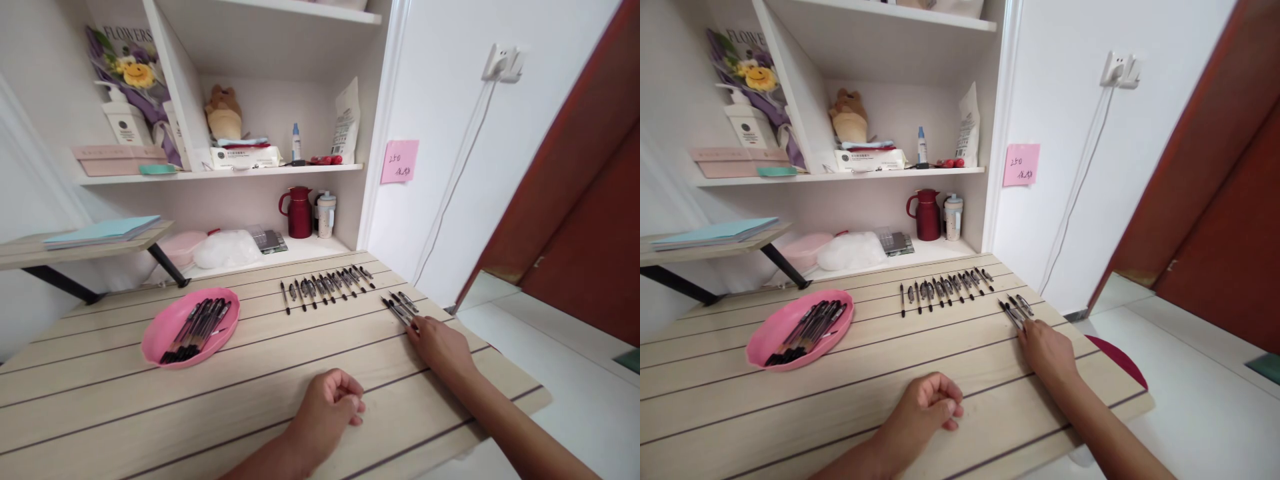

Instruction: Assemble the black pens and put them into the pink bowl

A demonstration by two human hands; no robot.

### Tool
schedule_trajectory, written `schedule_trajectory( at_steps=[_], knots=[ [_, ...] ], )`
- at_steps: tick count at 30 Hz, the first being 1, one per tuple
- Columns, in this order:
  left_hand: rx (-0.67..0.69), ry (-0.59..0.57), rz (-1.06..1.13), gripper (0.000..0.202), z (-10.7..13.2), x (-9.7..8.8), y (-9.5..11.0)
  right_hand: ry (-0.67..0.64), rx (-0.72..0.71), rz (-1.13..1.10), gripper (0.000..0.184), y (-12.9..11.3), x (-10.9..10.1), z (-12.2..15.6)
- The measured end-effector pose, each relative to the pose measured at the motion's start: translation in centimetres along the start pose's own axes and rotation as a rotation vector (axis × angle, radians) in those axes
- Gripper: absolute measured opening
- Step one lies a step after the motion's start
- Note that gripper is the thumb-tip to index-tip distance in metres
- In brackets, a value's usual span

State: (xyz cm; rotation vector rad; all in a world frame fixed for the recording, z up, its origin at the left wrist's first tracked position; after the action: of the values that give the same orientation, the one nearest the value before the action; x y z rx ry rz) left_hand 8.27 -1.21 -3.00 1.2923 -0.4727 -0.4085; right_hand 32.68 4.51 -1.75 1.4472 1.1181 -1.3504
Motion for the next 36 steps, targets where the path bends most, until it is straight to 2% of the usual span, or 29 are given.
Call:
schedule_trajectory(
  at_steps=[10, 18, 21, 24, 26, 28, 29, 31, 33, 34, 36],
  knots=[
    [0.01, -0.003, -0.005, 0.014, -0.1, 0.0, 0.0, 0.045, 0.005, -0.022, 0.03, 0.1, -0.6, 0.6],
    [0.008, -0.007, 0.005, 0.014, -0.2, -0.2, -0.2, 0.083, 0.061, -0.138, 0.03, 1.4, -1.1, 3.8],
    [0.005, 0.0, 0.033, 0.013, 0.0, 0.0, 0.0, 0.066, 0.038, -0.201, 0.03, 0.2, -1.0, 5.4],
    [0.0, 0.009, 0.059, 0.013, 0.0, -0.1, 0.5, 0.024, -0.045, -0.244, 0.03, -2.4, -0.6, 7.1],
    [0.009, 0.008, 0.027, 0.015, 0.0, -0.7, 1.5, 0.011, -0.095, -0.255, 0.03, -4.1, -0.2, 8.0],
    [0.056, 0.033, -0.112, 0.017, 0.1, -2.6, 3.4, 0.023, -0.122, -0.258, 0.028, -5.3, 0.0, 8.6],
    [0.101, 0.074, -0.238, 0.018, 0.3, -4.1, 4.7, 0.032, -0.126, -0.259, 0.028, -5.6, 0.1, 8.7],
    [0.204, 0.203, -0.578, 0.021, 1.2, -8.1, 8.0, 0.042, -0.13, -0.265, 0.027, -5.8, 0.2, 8.9],
    [0.214, 0.375, -1.021, 0.024, 2.5, -12.7, 10.8, 0.044, -0.135, -0.273, 0.026, -5.7, 0.2, 8.9],
    [0.13, 0.478, -1.206, 0.024, 3.2, -15.3, 11.8, 0.045, -0.136, -0.275, 0.025, -5.7, 0.2, 8.9],
    [-0.226, 0.639, -1.416, 0.022, 4.6, -20.6, 12.1, 0.05, -0.137, -0.275, 0.024, -5.6, 0.1, 8.9]
  ],
)
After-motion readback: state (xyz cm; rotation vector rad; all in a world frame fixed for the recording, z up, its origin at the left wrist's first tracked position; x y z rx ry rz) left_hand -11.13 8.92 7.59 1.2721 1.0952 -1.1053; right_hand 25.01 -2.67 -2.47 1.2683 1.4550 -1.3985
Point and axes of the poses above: each hand's wrist, its own z-axis away from the middle knuckle, its own x-axis out of the palm, y = z × x, the point moved 6 cm from there along -z, towards the middle knuckle, and after that the axes turned 7 degrees about -y, right-handed, at the moved point
